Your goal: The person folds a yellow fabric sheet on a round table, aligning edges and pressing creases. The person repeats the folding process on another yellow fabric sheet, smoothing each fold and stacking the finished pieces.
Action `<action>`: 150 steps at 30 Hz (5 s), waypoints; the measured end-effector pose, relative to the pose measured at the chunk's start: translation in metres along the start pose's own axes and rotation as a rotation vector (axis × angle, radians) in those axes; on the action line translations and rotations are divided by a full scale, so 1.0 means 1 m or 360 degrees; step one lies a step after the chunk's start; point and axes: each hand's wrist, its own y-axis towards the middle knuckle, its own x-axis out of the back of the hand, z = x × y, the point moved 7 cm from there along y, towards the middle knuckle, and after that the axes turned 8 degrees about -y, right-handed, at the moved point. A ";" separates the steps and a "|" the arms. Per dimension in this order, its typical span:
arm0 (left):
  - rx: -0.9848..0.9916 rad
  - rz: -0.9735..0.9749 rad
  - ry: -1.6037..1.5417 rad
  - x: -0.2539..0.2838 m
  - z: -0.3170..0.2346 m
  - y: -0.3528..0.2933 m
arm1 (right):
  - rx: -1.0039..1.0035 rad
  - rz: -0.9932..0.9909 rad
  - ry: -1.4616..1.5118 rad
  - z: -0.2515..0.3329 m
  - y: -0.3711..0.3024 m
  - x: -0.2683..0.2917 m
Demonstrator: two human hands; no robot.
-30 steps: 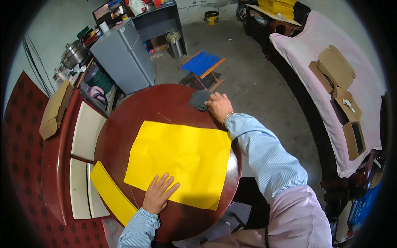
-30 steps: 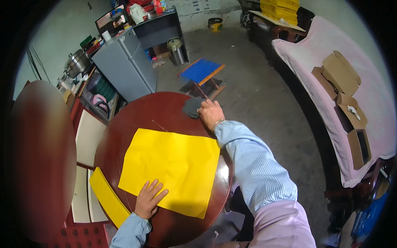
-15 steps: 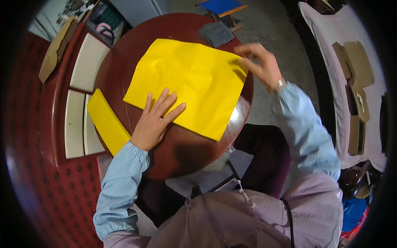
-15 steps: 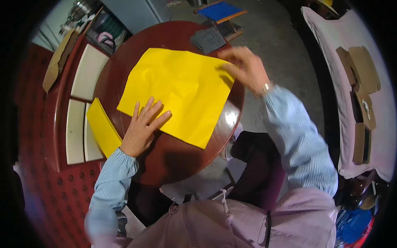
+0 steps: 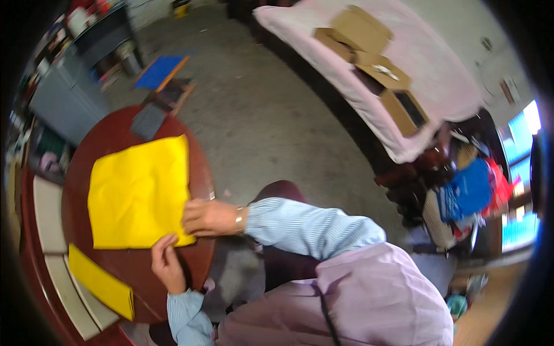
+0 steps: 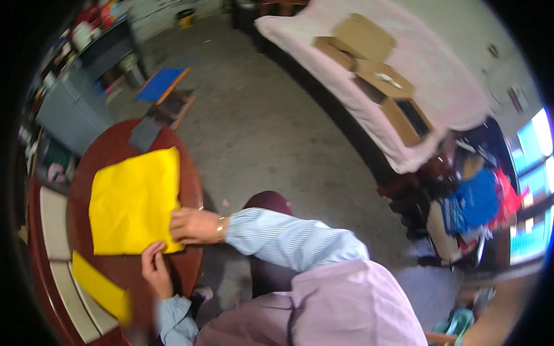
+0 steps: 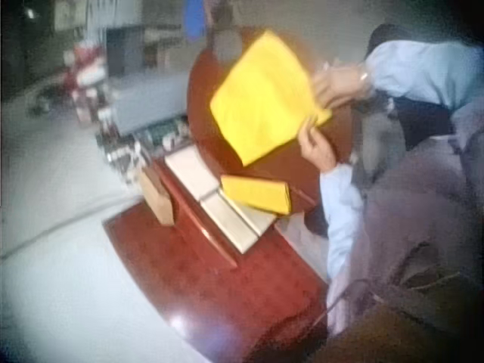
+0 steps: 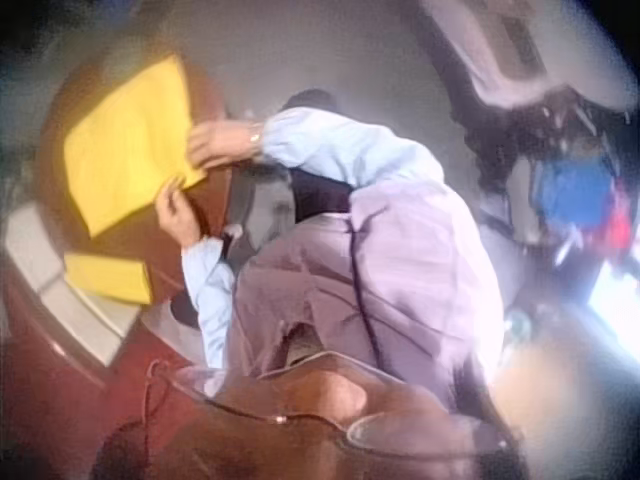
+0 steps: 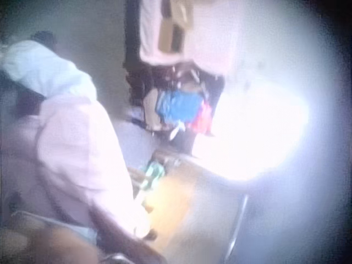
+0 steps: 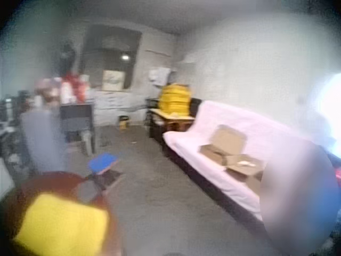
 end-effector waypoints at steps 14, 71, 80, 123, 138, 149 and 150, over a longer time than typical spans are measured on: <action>-0.0018 0.0266 0.0074 -0.006 -0.012 0.005 | -0.0471 0.0098 0.0568 -0.030 0.007 0.002; 0.0319 -0.0152 -0.0431 -0.014 0.011 0.000 | -0.0811 0.0009 0.0611 -0.030 -0.012 -0.010; 0.0228 -0.0074 -0.0223 -0.012 0.002 -0.003 | -0.0902 0.0004 0.0627 -0.030 -0.012 -0.009; 0.0308 -0.0218 -0.0423 -0.013 0.012 -0.003 | -0.0621 -0.0037 0.0451 -0.017 -0.006 -0.003; 0.0163 -0.0219 -0.0057 -0.014 -0.001 -0.003 | -0.0783 0.0074 0.0408 -0.018 -0.008 -0.001; 0.0117 -0.0152 -0.0055 -0.009 0.002 -0.002 | -0.0805 0.0032 0.0559 -0.024 -0.010 -0.006; 0.0074 -0.0135 -0.0018 -0.009 -0.001 -0.002 | -0.0826 0.0040 0.0569 -0.025 -0.010 -0.007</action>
